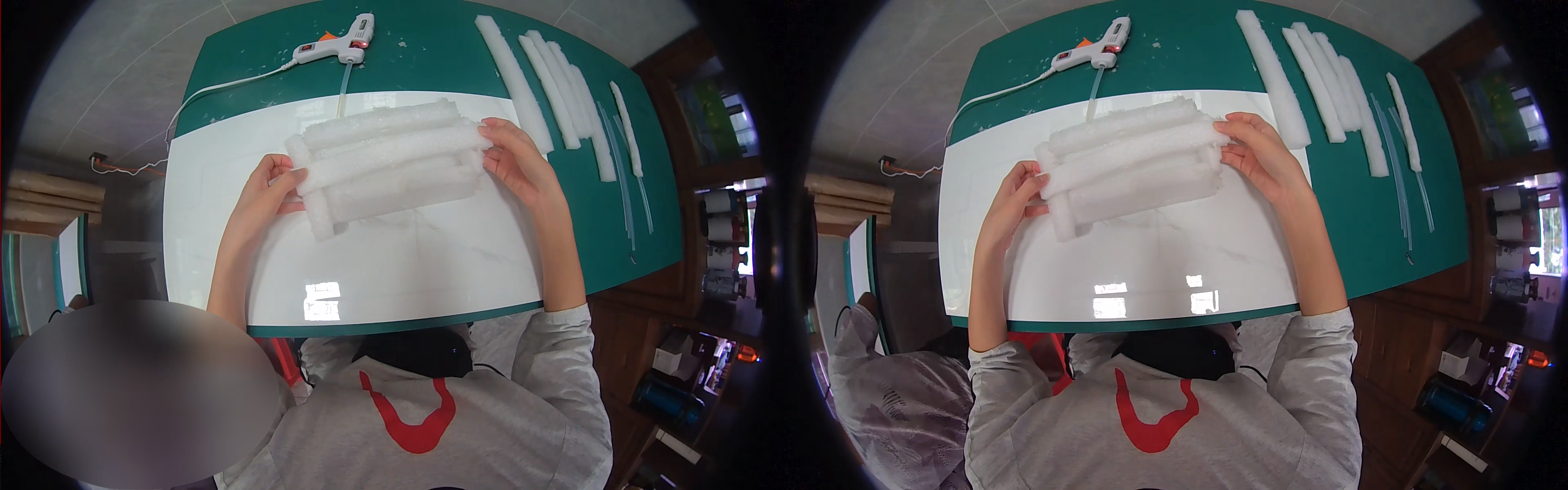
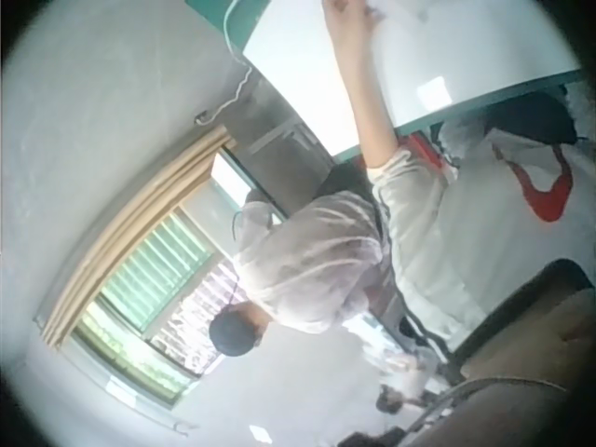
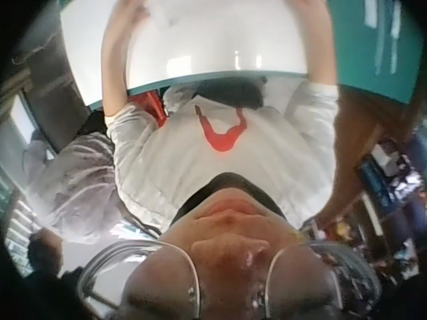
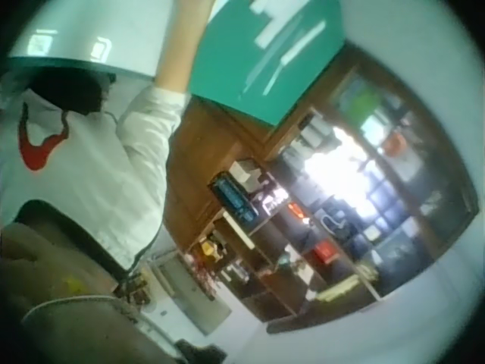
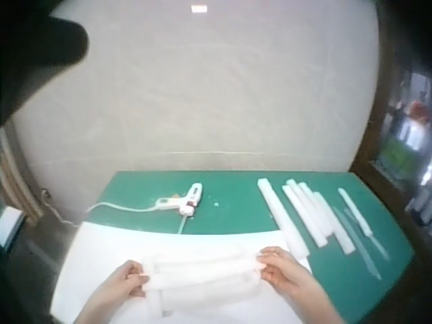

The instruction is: Assembling a rectangular structure using foam strips and a hot glue gun.

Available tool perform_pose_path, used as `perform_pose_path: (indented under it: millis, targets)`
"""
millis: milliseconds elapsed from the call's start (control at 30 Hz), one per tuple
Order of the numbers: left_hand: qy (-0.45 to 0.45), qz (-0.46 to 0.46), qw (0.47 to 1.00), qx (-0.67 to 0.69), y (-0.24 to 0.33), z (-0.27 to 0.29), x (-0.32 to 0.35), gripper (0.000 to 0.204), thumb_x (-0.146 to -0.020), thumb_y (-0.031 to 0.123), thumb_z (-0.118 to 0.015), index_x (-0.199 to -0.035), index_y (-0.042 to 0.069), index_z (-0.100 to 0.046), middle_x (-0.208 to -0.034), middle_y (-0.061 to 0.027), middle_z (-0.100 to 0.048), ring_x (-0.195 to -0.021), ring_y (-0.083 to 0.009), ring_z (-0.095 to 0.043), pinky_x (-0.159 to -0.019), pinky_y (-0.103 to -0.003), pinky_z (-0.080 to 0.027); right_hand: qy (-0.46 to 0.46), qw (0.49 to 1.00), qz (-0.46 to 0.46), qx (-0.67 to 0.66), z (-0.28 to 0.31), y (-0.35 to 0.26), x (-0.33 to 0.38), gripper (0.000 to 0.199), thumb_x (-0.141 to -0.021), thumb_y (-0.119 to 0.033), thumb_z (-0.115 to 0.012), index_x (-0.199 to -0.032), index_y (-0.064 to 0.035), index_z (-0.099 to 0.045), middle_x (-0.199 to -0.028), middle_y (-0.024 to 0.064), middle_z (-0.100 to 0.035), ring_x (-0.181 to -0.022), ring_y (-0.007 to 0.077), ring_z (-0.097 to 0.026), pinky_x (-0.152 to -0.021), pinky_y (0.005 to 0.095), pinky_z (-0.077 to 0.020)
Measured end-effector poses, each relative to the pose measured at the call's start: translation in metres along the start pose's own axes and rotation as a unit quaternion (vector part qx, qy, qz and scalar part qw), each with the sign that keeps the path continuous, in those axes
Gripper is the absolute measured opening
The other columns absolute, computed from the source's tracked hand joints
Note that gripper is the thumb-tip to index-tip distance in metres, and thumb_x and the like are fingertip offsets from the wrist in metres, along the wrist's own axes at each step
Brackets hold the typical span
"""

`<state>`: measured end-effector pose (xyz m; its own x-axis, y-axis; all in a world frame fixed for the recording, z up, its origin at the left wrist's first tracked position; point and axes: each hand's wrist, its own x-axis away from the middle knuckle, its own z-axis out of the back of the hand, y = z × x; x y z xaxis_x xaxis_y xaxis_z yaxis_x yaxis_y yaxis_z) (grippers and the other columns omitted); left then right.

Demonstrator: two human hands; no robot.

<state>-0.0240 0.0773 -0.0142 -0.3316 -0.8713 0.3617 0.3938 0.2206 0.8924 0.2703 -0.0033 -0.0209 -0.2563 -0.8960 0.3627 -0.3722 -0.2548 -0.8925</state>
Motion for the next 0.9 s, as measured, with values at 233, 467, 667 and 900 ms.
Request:
perform_pose_path:
  millis: [233, 467, 667, 900]
  targets:
    - [-0.001, 0.003, 1.0, 0.0, 0.0006, 0.0002, -0.0012, 0.025, -0.075, 0.026, -0.051, -0.091, 0.008, -0.044, -0.076, 0.0006, -0.047, -0.067, -0.0045, -0.046, -0.058, -0.017, -0.045, 0.004, 1.0, 0.006, -0.02, -0.0026, -0.0016, 0.001, 0.043, -0.07, -0.014, -0.063, -0.102, -0.0025, -0.037, -0.09, 0.01, -0.047, -0.074, 0.0132, -0.049, -0.067, 0.0234, -0.0448]
    - [-0.007, -0.006, 1.0, 0.006, -0.0016, 0.0022, -0.0031, 0.025, -0.075, 0.025, -0.052, -0.091, 0.008, -0.045, -0.078, -0.0005, -0.048, -0.068, -0.0056, -0.048, -0.058, -0.018, -0.046, -0.001, 1.0, 0.013, -0.027, -0.0029, -0.0012, 0.001, 0.044, -0.07, -0.013, -0.062, -0.103, -0.0026, -0.036, -0.09, 0.0102, -0.046, -0.073, 0.0135, -0.049, -0.067, 0.0235, -0.0444]
    - [-0.012, -0.011, 1.0, 0.009, -0.0048, 0.0029, -0.0045, 0.026, -0.075, 0.026, -0.053, -0.092, 0.008, -0.045, -0.079, -0.0011, -0.049, -0.069, -0.0057, -0.048, -0.059, -0.018, -0.047, 0.004, 1.0, 0.016, -0.017, -0.003, 0.0004, -0.0003, 0.044, -0.069, -0.012, -0.062, -0.104, -0.0029, -0.036, -0.09, 0.0105, -0.047, -0.072, 0.0135, -0.049, -0.067, 0.0235, -0.0444]
    - [-0.008, -0.012, 1.0, -0.005, -0.0033, 0.0026, -0.0036, 0.028, -0.074, 0.028, -0.053, -0.092, 0.008, -0.045, -0.08, -0.0008, -0.049, -0.07, -0.0057, -0.048, -0.059, -0.018, -0.046, 0.004, 1.0, 0.021, -0.013, -0.0023, 0.0008, -0.0012, 0.046, -0.069, -0.012, -0.062, -0.105, -0.0029, -0.035, -0.09, 0.0112, -0.048, -0.073, 0.0141, -0.05, -0.067, 0.0239, -0.0442]
